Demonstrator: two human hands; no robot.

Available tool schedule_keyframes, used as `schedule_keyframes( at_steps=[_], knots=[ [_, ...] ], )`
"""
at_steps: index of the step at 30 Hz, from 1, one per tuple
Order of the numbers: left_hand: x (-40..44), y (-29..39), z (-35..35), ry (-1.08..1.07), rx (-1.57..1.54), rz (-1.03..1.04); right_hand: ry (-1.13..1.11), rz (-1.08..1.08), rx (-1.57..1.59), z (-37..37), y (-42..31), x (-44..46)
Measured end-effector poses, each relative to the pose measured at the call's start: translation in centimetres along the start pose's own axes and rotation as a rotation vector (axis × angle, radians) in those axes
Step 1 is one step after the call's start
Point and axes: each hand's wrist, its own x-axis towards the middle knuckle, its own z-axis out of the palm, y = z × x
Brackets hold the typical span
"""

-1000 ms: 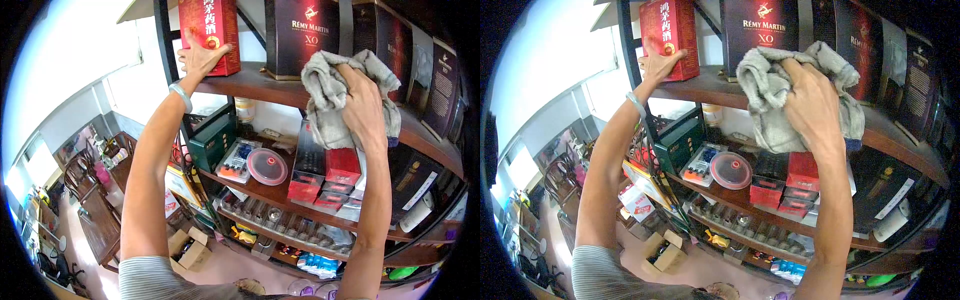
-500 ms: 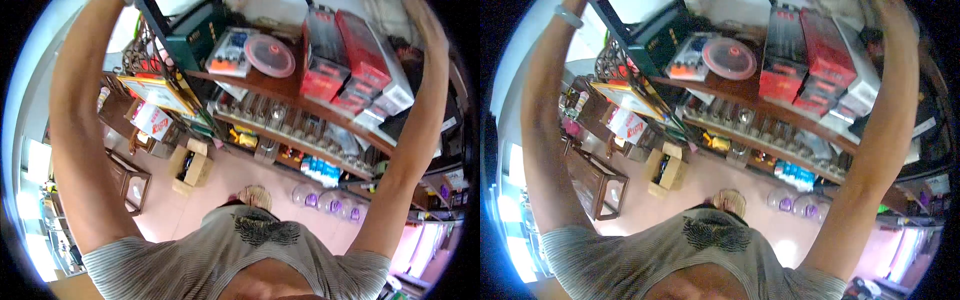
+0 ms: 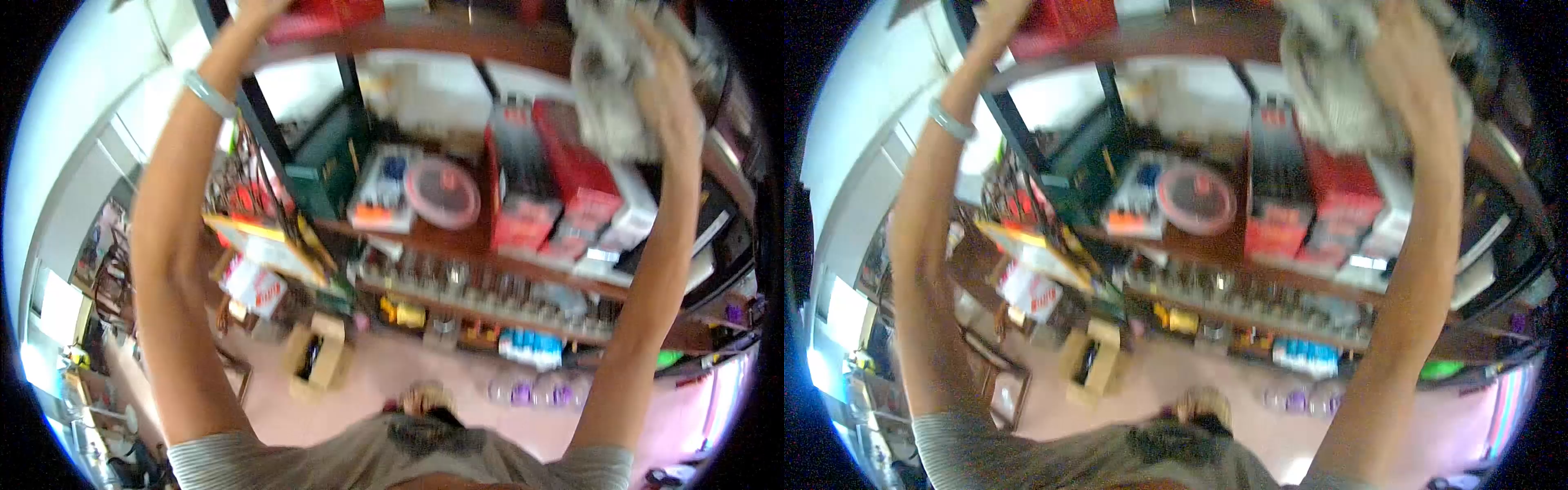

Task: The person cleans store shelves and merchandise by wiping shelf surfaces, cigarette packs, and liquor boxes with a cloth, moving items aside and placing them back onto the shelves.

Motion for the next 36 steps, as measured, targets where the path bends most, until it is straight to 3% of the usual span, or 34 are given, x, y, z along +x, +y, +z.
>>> schedule_keyframes(
  at_steps=[2, 3, 4, 9, 15, 22, 28, 31, 36],
  knots=[
    [-0.4, 2.8, 0.2, -0.055, -0.013, -0.162, -0.044, 0.079, 0.023, -0.5, -1.3, 0.2],
    [-0.7, 3.5, 0.3, -0.014, 0.642, -0.406, -0.059, 0.108, 0.092, -0.6, -1.5, 0.3],
    [-0.5, -0.5, -1.1, 0.023, 0.612, -0.173, -0.056, 0.112, 0.141, -1.0, -2.0, 0.3],
    [-1.0, 3.0, -0.7, -0.104, 0.614, -0.472, -0.003, 0.118, 0.226, -1.4, -3.5, 0.7],
    [-1.4, 3.6, -0.2, -0.004, 0.617, -0.509, 0.016, 0.119, 0.25, -1.5, -3.8, 0.8],
    [-1.4, 1.7, -1.8, -0.025, 0.197, -0.344, 0.129, 0.076, 0.359, -1.3, -3.3, -0.1],
    [-2.5, 6.8, -1.2, 0.046, -0.295, -0.166, 0.169, 0.015, 0.36, -0.7, -2.7, -0.4],
    [-3.3, 8.5, -1.7, 0.089, -0.326, -0.147, 0.159, 0.032, 0.347, -1.0, -2.9, -0.4],
    [-5.5, 10.4, -3.3, 0.13, -0.664, -0.162, 0.241, -0.044, 0.347, -0.2, -2.4, -0.4]
  ],
)
